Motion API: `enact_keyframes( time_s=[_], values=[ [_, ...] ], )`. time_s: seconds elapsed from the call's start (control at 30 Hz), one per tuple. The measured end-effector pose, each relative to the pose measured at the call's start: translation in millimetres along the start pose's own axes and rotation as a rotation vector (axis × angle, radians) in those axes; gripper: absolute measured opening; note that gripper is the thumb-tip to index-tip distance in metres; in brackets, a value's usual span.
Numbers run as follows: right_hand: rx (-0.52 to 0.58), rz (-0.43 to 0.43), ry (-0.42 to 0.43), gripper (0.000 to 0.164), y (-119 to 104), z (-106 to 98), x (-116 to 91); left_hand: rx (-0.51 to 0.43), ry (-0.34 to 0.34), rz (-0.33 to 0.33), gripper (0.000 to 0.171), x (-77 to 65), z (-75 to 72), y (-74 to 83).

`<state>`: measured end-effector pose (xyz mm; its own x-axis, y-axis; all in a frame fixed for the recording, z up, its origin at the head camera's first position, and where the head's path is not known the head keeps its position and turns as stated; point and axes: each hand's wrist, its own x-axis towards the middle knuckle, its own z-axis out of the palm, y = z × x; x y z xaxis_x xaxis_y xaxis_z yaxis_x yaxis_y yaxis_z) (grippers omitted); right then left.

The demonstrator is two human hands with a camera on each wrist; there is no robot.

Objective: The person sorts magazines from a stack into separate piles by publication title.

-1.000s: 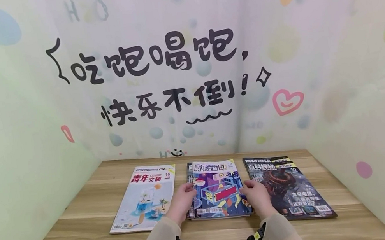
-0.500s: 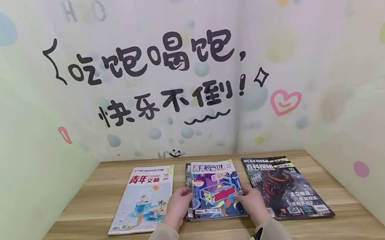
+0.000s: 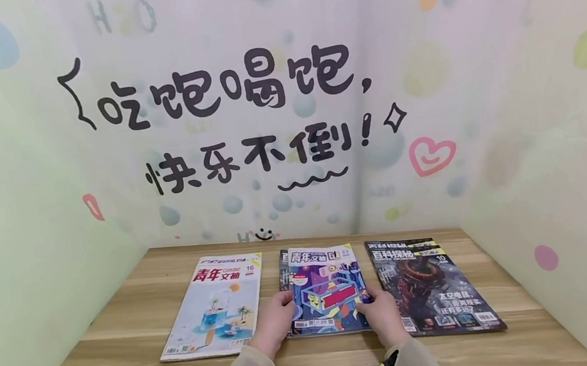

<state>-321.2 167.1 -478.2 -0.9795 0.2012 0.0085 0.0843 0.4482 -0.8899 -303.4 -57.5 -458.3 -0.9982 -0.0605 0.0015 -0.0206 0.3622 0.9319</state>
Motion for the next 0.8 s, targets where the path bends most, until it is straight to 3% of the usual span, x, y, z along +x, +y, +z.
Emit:
enact_keyframes(
  time_s=[0.3,0.57,0.8],
  values=[
    [0.023,0.019,-0.001,0.055,-3.0,0.5,-2.6,-0.054,-0.002,-0.032,0.04,-3.7,5.2,4.0],
    [0.057,0.006,0.003,0.054,-3.0,1.1,-3.7,-0.12,-0.003,0.021,0.044,-3.5,6.0,5.3],
    [0.143,0.058,0.029,0.053,-2.6,1.9,-3.0,-0.191,-0.014,0.026,0.05,-0.7,6.0,1.5]
  ],
)
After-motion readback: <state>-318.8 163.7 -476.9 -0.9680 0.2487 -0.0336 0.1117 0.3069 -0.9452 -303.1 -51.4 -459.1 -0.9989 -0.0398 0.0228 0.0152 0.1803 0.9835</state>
